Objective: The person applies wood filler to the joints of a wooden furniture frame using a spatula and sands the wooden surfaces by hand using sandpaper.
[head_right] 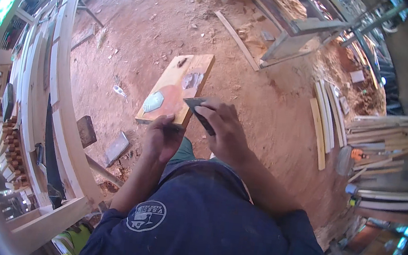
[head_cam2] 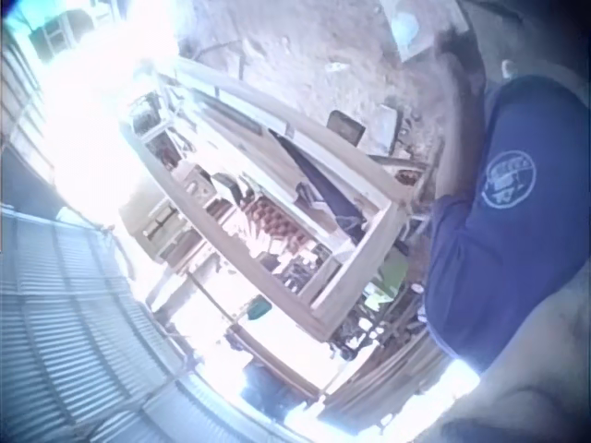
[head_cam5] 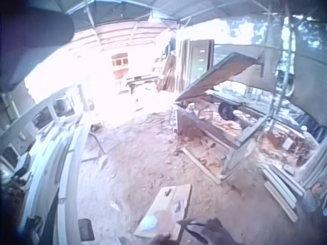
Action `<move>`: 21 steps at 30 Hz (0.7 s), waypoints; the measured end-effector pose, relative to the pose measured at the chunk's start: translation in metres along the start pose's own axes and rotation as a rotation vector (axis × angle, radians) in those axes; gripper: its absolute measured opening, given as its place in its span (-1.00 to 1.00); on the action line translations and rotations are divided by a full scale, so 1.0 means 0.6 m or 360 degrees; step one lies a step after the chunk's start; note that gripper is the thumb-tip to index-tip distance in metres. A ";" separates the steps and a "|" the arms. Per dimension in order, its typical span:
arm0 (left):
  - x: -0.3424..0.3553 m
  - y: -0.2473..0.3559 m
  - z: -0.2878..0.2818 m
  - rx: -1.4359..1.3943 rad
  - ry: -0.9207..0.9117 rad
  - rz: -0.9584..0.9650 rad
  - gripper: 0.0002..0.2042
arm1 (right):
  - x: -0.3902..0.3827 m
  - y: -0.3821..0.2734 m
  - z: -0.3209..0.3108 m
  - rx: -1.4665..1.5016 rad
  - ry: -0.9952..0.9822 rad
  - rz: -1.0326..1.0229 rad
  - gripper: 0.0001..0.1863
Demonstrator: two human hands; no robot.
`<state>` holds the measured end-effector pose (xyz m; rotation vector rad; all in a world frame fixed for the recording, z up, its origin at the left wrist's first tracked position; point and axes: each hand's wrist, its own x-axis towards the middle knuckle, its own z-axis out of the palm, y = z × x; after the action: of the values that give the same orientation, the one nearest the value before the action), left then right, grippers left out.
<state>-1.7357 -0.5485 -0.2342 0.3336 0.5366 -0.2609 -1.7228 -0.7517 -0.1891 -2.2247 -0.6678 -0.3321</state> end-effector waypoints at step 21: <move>0.476 0.521 0.287 0.0142 -0.0263 0.0114 -0.33 | 0.619 0.394 0.147 0.0644 0.0020 0.1526 -0.82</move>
<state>-1.3189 -0.3718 -0.1733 0.4131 0.3500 -0.2415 -1.2808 -0.6860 -0.2317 -1.8878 0.3523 0.2579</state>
